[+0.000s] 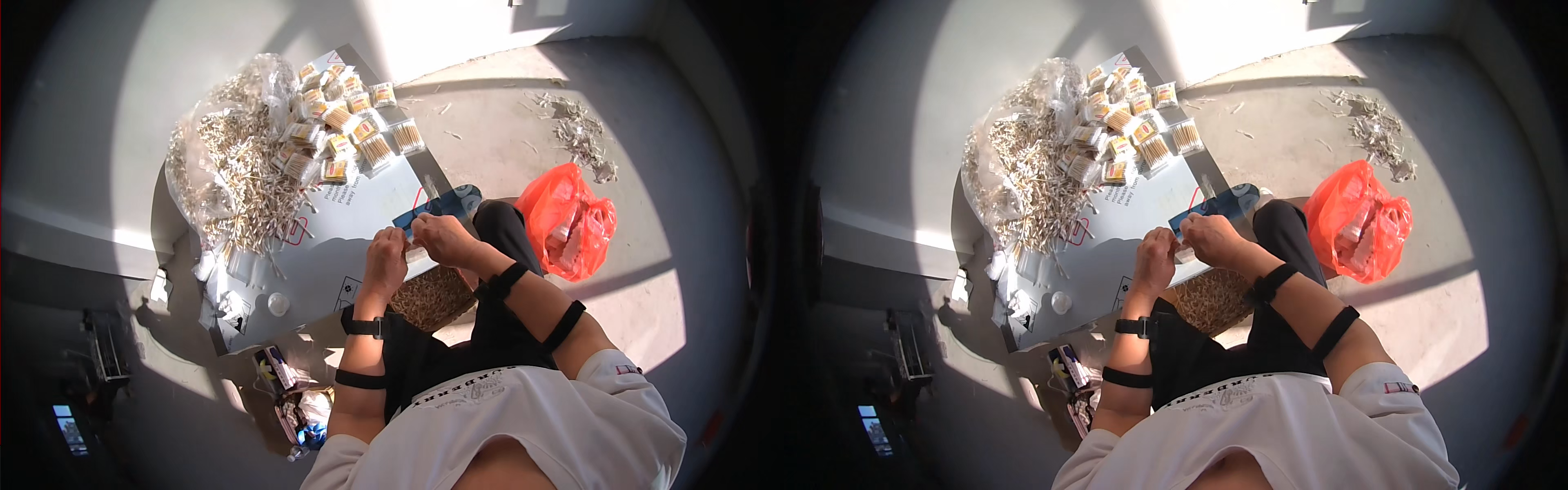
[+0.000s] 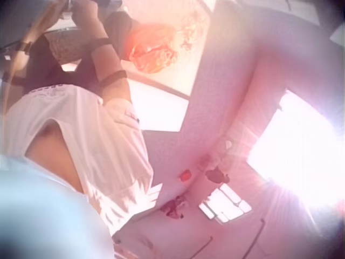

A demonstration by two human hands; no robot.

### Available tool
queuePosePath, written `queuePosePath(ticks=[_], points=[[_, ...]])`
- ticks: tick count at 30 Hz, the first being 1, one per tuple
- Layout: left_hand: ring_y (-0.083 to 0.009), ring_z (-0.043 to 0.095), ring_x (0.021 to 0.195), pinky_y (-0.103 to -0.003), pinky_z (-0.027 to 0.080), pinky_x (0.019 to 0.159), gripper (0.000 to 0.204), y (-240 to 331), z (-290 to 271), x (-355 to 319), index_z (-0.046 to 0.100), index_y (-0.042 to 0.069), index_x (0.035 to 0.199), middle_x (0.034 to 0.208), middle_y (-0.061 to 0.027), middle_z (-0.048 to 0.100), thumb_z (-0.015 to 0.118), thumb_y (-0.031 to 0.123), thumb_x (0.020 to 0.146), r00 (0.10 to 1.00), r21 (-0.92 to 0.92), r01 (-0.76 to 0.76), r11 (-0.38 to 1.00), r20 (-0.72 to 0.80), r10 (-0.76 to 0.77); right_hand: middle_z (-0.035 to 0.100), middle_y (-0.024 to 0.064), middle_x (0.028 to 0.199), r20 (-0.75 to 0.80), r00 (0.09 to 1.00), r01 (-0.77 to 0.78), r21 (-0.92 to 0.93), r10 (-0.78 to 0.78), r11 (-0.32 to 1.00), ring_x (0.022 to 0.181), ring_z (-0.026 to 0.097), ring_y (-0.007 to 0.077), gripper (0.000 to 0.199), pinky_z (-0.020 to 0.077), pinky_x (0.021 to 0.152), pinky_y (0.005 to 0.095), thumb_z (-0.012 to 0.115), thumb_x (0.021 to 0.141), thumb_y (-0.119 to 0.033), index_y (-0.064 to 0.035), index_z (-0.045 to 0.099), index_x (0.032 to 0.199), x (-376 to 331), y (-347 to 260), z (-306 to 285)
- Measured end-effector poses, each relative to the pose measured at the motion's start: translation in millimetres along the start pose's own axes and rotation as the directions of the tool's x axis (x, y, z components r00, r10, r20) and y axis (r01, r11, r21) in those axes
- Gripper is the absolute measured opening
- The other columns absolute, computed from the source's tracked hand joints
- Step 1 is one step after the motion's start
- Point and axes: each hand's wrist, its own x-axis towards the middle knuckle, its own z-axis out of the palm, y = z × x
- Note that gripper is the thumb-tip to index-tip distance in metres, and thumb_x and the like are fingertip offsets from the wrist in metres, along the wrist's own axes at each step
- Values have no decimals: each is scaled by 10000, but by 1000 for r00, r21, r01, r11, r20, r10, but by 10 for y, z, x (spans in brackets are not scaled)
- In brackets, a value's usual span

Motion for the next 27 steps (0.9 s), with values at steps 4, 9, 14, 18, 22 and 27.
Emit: queuePosePath(ticks=[4,9,14,18,22,27], points=[[-323,545,749,-417,451,636,108,114,-145,131,521,22,775,760,-121,539,624,-9,765,981,139,-58,989,-174,82,547,126,803,-219,975,53,47,-42,997,775,596,322,102,482,644,394,606,790,-83,-30,519,786,100,-52,-50],[-302,532,753,-402,460,647,97,-47,48,-186,548,28,761,761,-110,519,639,-6,755,985,151,-157,976,-53,167,537,112,801,-180,967,169,-65,-178,983,775,603,319,95,493,656,401,615,714,-85,-57,533,755,-154,43,201],[-310,544,787,-400,478,676,98,-125,252,-427,548,33,759,780,-113,517,623,-26,740,997,159,-79,984,6,79,569,118,821,-73,995,67,-83,-73,994,787,617,324,91,517,659,396,594,700,-96,-49,575,776,-280,77,417],[-298,522,789,-380,480,699,177,-191,306,-450,497,39,692,752,-102,483,583,-101,626,994,155,-110,982,5,111,573,114,818,-80,990,111,-97,-119,989,784,620,313,108,519,659,390,597,698,-115,-44,579,778,-300,98,481],[-296,525,1011,-402,439,870,309,-55,176,-419,548,42,984,1039,-114,536,604,-54,695,992,145,-50,988,119,33,577,106,825,-77,987,125,-170,-140,977,782,623,302,126,524,665,376,597,707,-130,-34,579,786,-357,125,501],[-279,335,1354,-426,277,1102,643,-117,169,-455,375,59,1380,1470,-118,337,650,155,807,963,227,-149,963,255,89,576,108,830,-195,957,194,-126,-216,973,776,623,295,127,528,669,367,586,719,-133,-24,564,781,-349,90,493]])
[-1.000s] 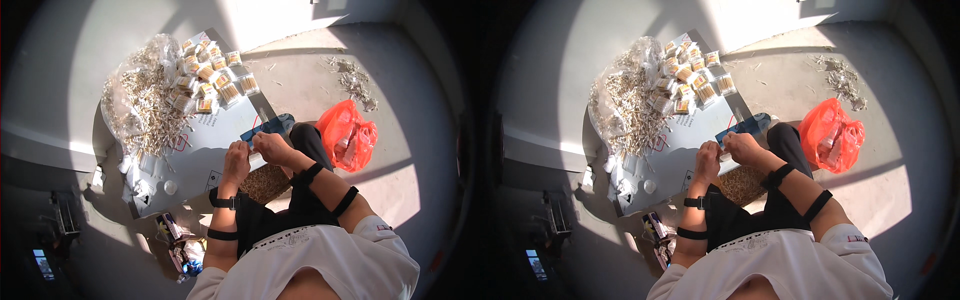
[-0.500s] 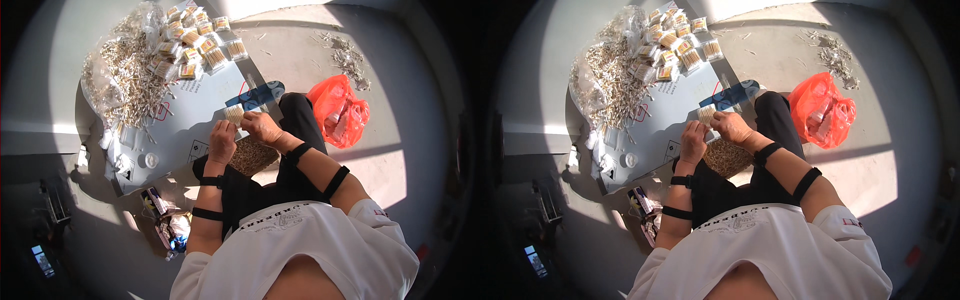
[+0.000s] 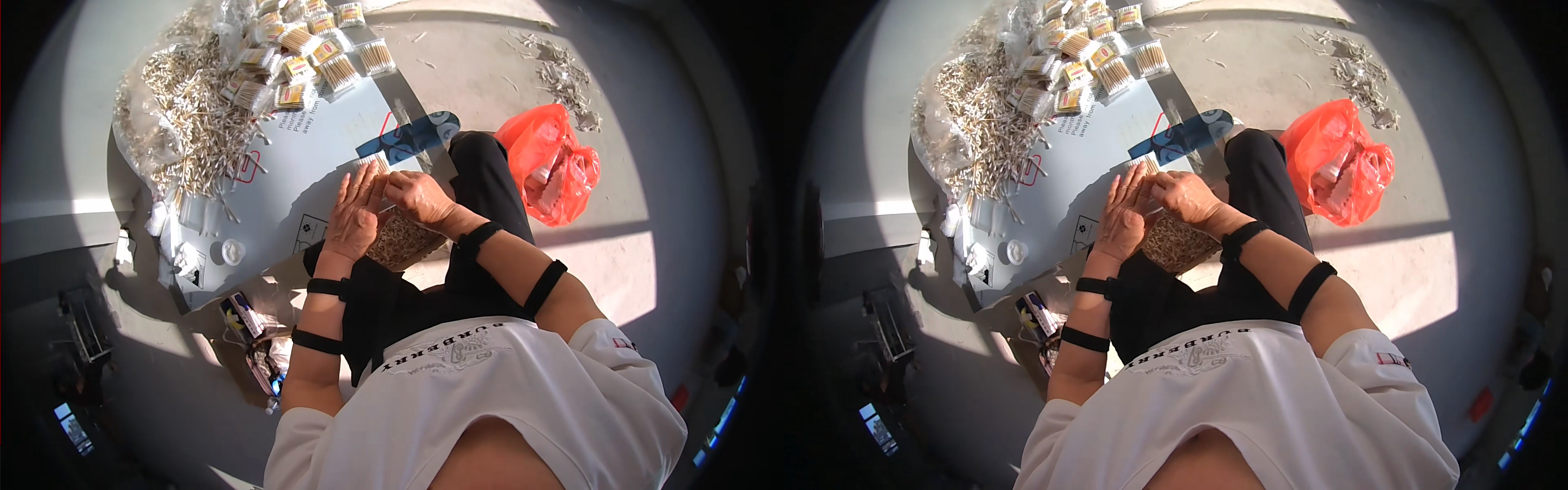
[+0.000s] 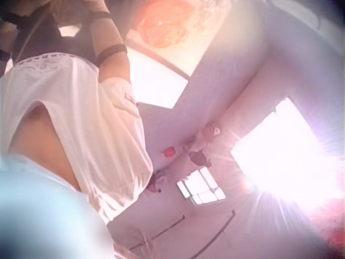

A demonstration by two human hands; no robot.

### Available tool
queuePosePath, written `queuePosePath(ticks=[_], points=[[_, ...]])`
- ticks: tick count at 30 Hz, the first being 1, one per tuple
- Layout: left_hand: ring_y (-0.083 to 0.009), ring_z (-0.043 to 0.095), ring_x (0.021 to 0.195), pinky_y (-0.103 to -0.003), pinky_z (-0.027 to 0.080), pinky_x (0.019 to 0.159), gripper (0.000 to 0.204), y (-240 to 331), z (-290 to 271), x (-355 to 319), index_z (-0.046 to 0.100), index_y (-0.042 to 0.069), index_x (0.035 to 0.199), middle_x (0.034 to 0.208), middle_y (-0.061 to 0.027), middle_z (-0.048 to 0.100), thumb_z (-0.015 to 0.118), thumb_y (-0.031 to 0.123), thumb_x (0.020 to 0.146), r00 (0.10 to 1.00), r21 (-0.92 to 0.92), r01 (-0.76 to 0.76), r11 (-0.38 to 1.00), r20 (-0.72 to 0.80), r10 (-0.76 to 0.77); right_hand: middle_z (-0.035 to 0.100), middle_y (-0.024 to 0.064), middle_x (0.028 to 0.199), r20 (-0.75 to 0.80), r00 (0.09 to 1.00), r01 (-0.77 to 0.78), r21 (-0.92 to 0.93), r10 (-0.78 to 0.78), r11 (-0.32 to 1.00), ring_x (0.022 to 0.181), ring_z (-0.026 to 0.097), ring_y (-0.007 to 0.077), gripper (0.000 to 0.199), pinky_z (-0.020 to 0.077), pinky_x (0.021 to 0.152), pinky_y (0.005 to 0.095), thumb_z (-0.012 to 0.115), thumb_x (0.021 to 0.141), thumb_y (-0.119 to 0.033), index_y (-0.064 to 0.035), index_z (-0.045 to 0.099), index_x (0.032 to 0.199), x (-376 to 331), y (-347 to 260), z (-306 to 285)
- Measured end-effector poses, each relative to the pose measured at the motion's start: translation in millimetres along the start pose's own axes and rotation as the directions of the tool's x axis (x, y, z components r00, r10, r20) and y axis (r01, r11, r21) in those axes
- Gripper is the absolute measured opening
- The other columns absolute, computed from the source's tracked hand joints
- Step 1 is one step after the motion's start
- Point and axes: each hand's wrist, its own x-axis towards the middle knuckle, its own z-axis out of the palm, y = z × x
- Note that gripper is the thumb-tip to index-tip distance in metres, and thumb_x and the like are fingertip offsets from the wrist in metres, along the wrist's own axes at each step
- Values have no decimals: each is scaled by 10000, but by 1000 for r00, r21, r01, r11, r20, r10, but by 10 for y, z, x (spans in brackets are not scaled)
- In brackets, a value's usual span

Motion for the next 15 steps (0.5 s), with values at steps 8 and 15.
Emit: queuePosePath(ticks=[8,15], points=[[-259,219,1417,-442,179,1151,720,-158,113,-32,254,85,1464,1526,-100,246,601,248,855,995,25,-10,1000,103,8,594,126,878,130,990,-50,-22,52,999,801,632,291,142,529,692,371,569,721,-126,-17,572,812,-6,33,24],[-230,223,1419,-438,144,1157,642,-128,-163,166,284,101,1457,1523,-96,263,555,211,885,981,-56,-21,998,191,31,566,112,834,66,997,-36,-83,42,996,776,621,283,131,523,675,372,562,722,-141,-26,561,784,-36,6,14]])
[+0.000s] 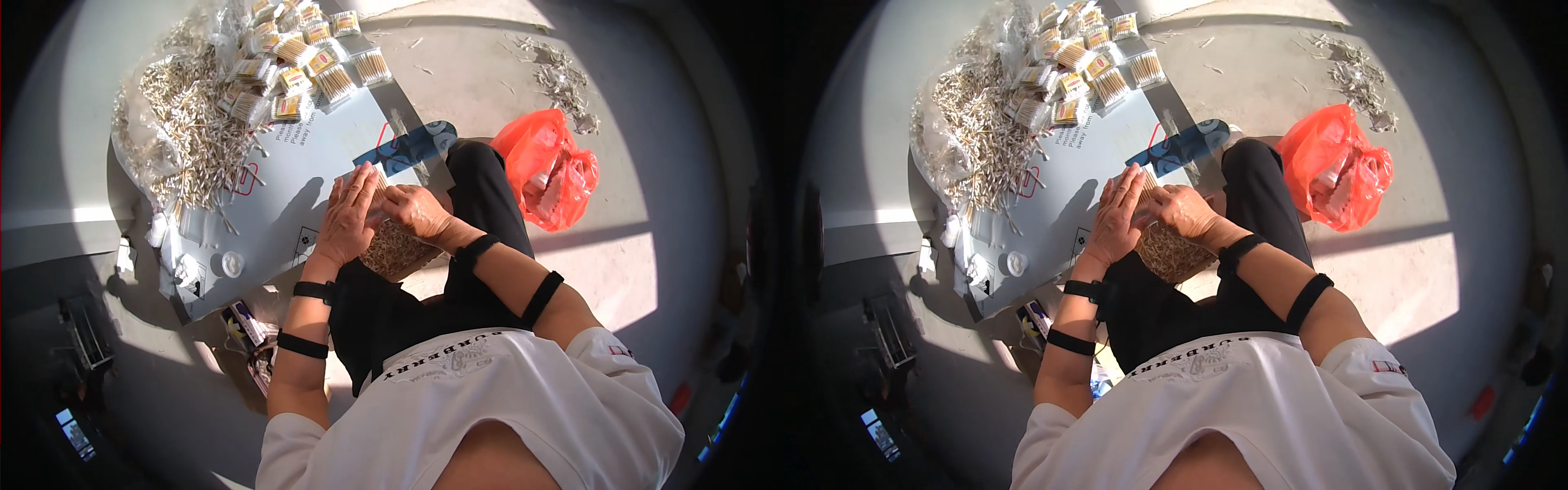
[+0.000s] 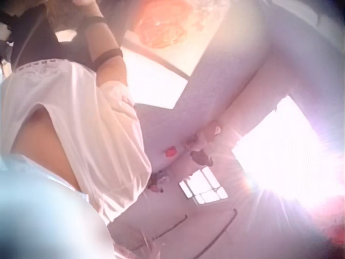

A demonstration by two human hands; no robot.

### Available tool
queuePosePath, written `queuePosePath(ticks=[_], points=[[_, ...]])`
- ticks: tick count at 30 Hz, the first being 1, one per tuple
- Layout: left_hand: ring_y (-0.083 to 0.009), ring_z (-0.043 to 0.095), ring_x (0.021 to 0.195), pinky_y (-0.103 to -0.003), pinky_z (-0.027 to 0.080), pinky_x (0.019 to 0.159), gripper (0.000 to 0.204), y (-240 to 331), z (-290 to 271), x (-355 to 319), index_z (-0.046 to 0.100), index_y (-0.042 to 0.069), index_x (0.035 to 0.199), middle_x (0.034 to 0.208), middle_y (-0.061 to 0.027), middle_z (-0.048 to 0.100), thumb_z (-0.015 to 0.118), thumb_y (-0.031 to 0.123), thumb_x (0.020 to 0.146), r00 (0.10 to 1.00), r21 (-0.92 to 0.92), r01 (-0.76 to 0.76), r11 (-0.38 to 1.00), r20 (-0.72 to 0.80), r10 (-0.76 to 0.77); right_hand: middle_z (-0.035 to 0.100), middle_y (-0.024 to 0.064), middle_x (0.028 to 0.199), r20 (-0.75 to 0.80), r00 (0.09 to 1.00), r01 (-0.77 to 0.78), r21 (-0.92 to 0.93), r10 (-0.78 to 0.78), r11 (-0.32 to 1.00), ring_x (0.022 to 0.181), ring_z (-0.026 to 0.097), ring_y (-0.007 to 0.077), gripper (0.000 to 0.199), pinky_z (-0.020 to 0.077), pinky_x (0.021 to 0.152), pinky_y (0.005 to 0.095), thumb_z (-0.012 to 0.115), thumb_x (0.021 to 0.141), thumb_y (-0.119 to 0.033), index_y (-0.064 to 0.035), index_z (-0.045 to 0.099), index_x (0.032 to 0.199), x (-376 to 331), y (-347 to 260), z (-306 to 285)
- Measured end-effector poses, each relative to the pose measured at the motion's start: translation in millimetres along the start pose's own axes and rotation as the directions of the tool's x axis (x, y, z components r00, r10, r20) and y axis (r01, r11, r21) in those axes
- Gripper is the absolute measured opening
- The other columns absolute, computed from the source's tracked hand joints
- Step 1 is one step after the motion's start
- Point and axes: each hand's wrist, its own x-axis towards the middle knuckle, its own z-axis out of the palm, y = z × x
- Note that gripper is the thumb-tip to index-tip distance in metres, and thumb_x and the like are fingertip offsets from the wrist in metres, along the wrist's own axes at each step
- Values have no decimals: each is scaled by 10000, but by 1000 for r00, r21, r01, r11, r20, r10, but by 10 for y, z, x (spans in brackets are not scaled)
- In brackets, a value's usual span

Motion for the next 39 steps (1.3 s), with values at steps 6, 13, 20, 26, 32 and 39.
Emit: queuePosePath(ticks=[6,13,20,26,32,39], points=[[-259,152,1434,-485,129,1149,605,-88,102,722,292,105,1451,1549,-108,174,509,328,931,932,-7,275,961,-245,-268,552,97,832,61,998,32,29,-33,999,765,619,268,112,524,659,361,569,702,-140,-42,557,756,15,20,17],[-282,141,1435,-563,95,1127,672,-190,405,956,331,163,1450,1552,-128,160,431,554,912,941,110,288,951,-217,-260,564,110,894,74,996,34,71,-40,997,773,622,258,140,527,670,349,568,692,-123,-30,581,796,27,28,-47],[-330,118,1434,-592,71,1111,683,-162,389,934,316,197,1462,1551,-163,143,448,557,897,945,115,295,948,-184,-272,549,106,856,129,992,-9,140,-9,990,748,613,256,139,521,655,350,580,672,-130,-24,570,762,34,-14,-85],[-339,159,1422,-621,80,1099,682,-194,401,937,357,189,1437,1533,-173,190,495,548,874,932,60,315,947,-209,-297,546,104,843,111,993,-39,119,25,992,766,612,257,119,517,666,356,577,674,-126,-37,569,753,22,-60,-46],[-349,578,1051,-396,468,876,371,-335,236,537,565,-33,1076,1065,-202,625,514,301,923,553,-469,510,721,-463,-692,536,92,804,2,994,-108,118,109,987,753,626,277,98,522,613,374,600,694,-94,-48,551,765,46,26,-27],[-222,675,693,-308,559,573,396,-36,-36,349,621,-30,990,853,-120,673,635,353,887,561,-876,395,-275,467,-683,556,90,799,-127,937,-263,360,327,895,678,617,319,49,511,576,410,634,769,-67,-73,586,777,57,-88,-79]])
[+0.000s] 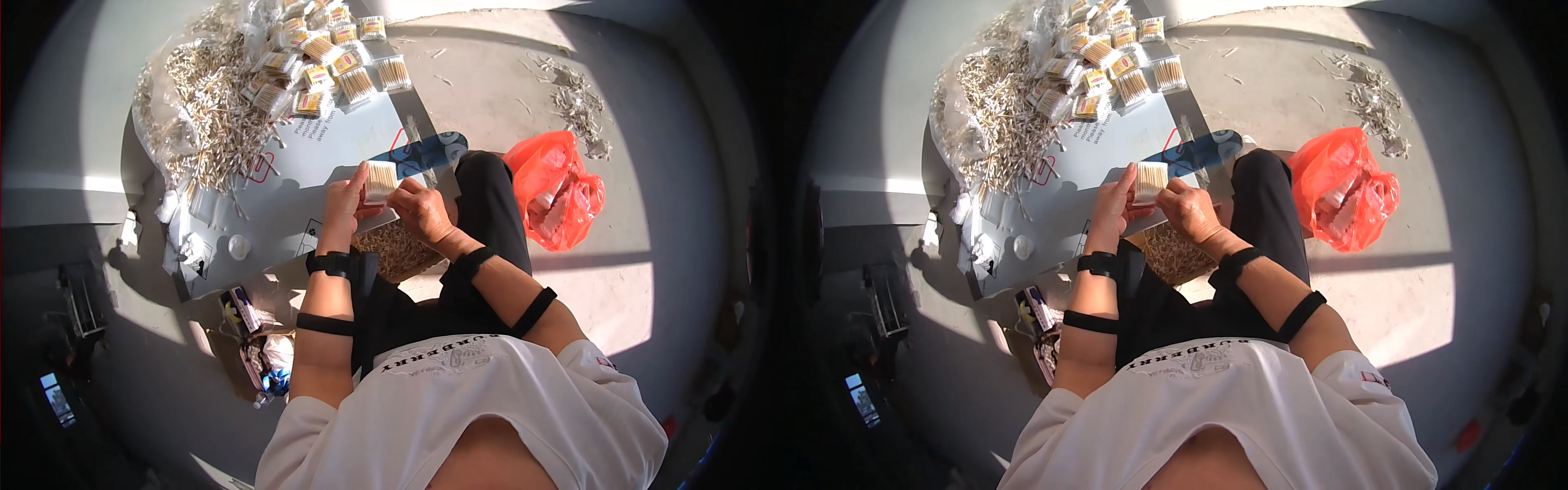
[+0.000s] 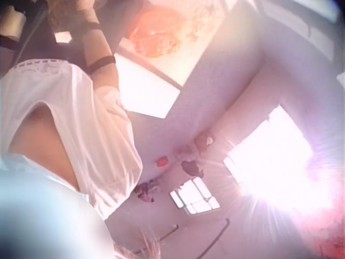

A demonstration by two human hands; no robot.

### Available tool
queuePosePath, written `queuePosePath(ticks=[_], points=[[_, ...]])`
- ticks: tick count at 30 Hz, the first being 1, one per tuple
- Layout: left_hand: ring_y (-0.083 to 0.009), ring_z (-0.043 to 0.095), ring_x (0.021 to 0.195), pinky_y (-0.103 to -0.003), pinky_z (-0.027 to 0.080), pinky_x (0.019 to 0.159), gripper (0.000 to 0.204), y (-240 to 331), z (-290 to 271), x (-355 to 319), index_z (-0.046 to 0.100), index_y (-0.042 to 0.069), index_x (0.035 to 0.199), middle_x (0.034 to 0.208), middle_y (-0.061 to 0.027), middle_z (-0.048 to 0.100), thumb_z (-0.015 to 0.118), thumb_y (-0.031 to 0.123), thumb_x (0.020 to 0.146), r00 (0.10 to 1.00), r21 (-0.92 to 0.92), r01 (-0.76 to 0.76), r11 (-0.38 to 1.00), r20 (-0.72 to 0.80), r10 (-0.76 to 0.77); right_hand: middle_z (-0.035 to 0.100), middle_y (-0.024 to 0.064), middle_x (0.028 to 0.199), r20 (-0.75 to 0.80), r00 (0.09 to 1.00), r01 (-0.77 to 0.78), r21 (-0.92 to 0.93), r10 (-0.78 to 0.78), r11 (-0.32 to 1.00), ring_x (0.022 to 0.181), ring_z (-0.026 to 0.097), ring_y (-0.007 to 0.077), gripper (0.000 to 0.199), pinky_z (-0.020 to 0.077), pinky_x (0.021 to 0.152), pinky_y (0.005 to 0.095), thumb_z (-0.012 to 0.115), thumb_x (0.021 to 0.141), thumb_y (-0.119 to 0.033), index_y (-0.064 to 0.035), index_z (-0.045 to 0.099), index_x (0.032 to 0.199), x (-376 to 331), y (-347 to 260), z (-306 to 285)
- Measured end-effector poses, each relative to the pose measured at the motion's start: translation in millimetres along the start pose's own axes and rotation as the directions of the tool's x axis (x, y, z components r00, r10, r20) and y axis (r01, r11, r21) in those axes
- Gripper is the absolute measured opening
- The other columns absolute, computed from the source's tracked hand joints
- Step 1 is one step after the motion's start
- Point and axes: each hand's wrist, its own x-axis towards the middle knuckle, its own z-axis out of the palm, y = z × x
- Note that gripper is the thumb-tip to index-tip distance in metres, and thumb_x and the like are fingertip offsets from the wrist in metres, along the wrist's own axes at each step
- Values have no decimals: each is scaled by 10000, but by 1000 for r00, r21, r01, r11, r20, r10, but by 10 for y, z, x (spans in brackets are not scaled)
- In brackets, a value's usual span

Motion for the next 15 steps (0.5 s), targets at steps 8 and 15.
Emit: queuePosePath(ticks=[8,15], points=[[-170,653,799,-301,533,762,255,-195,-75,-22,639,-20,1012,930,-83,676,715,43,777,924,-222,-349,911,82,374,565,73,881,66,994,-90,104,83,991,638,608,256,275,511,583,354,743,707,-115,-77,600,938,1,-227,-222],[-140,626,905,-303,485,854,212,-14,105,-559,673,21,945,935,-76,688,726,-13,743,771,-150,-604,783,137,622,581,46,1049,31,973,-214,506,230,836,814,564,103,474,469,661,221,790,699,-67,-65,624,1143,161,-385,-414]])
